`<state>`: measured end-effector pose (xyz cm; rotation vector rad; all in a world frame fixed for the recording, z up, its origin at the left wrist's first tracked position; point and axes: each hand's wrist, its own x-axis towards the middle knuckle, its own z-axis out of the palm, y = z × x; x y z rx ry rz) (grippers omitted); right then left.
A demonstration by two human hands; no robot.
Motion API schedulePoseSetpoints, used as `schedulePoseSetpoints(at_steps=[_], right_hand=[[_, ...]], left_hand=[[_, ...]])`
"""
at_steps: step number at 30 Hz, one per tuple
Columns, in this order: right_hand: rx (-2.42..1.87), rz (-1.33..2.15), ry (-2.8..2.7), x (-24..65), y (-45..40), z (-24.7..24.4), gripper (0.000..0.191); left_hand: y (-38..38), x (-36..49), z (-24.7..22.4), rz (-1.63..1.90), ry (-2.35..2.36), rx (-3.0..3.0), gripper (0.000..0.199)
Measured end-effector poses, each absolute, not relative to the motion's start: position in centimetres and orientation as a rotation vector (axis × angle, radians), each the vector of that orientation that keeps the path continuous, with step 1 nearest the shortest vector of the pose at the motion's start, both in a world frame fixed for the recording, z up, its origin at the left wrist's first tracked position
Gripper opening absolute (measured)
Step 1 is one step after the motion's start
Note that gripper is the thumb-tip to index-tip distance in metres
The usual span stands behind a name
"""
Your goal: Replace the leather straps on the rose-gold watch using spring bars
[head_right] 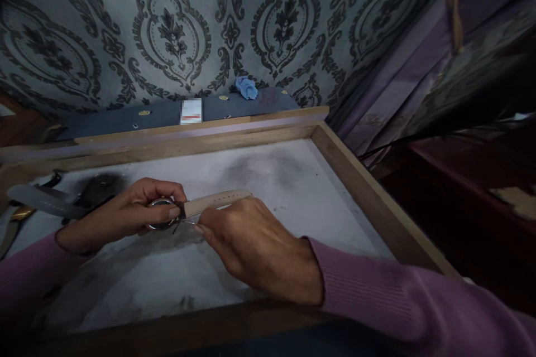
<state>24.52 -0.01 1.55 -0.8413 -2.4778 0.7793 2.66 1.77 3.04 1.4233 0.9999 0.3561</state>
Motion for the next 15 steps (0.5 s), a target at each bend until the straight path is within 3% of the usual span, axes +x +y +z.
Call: schedulePoseSetpoints(at_steps=[15], right_hand=[[-0.937,0.705,-2.562,24.22,-0.06,1.91,0.029]], left_hand=[[1.62,2.68,3.19,0.335,1.014,1.457,0.017]])
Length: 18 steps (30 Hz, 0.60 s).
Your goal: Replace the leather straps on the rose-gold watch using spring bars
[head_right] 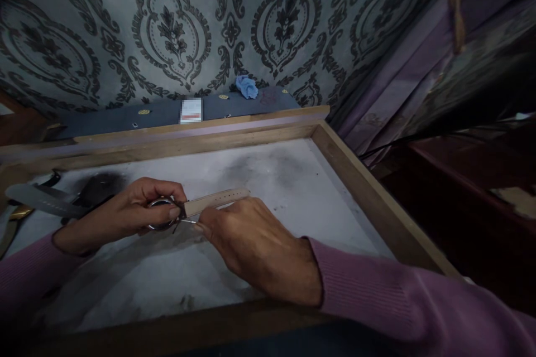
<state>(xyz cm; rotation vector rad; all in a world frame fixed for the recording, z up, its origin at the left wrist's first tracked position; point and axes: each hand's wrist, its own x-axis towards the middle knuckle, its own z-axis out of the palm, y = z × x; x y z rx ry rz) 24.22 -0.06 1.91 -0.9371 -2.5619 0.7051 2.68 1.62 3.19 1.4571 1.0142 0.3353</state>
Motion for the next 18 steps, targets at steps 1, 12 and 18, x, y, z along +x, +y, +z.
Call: schedulePoseSetpoints(at_steps=[1,12,18], right_hand=[[-0.932,0.704,-2.556,24.21,-0.04,1.89,0.03],[-0.869,0.733,-2.539,24.42,-0.08,1.95,0.031],[-0.898,0.712,-2.535,24.33,-0.12,1.82,0.03]], left_hand=[[1.61,2.7,3.22,0.336,1.014,1.462,0.016],[1.6,2.92,3.41,0.335,1.01,1.464,0.015],[1.6,2.93,3.37,0.331,1.011,1.453,0.014]])
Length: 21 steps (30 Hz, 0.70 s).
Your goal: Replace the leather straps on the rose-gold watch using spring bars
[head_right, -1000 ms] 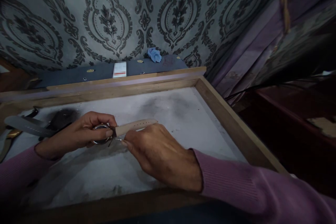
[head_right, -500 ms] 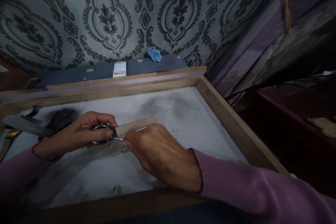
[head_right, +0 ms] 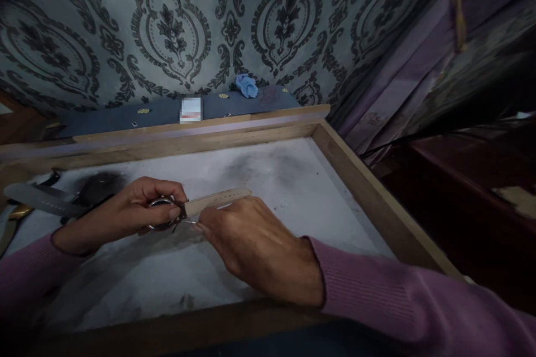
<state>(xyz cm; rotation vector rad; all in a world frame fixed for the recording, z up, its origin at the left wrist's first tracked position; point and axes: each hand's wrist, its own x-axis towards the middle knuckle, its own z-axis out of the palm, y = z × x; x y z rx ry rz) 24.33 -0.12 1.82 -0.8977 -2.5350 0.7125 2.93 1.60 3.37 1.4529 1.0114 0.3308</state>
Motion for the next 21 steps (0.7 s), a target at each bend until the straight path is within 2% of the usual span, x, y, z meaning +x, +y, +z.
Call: schedulePoseSetpoints(at_steps=[21], right_hand=[[-0.81,0.688,-2.499,24.42,-0.16,1.85,0.028]], left_hand=[[1.71,2.66,3.22,0.325,0.991,1.421,0.019]])
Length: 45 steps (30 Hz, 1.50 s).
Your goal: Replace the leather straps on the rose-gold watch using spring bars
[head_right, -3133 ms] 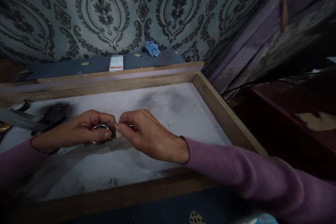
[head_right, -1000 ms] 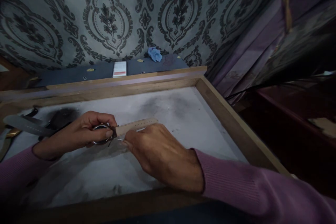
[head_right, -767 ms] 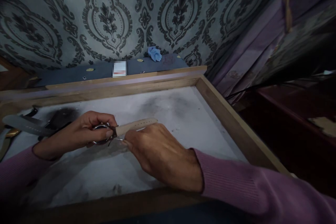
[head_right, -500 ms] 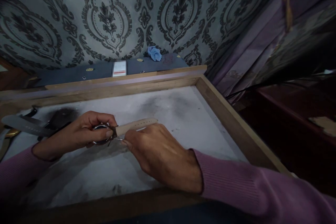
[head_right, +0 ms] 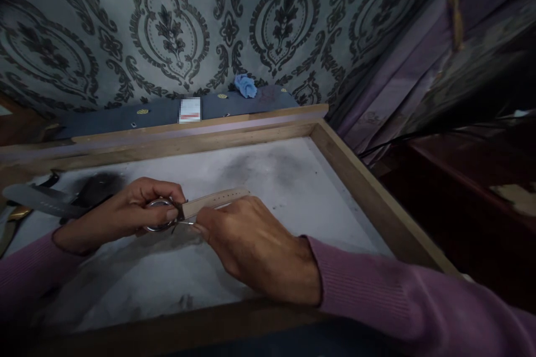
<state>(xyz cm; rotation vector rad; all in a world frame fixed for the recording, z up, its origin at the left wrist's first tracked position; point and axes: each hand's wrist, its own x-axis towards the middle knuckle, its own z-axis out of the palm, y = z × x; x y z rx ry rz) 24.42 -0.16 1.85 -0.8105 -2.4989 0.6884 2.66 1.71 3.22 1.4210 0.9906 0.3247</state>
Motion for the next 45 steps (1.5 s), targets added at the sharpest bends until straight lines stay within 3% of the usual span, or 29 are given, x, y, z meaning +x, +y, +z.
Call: schedulePoseSetpoints(at_steps=[45], right_hand=[[-0.848,0.719,-2.605,24.38,-0.12,2.4,0.03]], left_hand=[[1.83,2.21,2.32,0.339,0.898,1.393,0.019]])
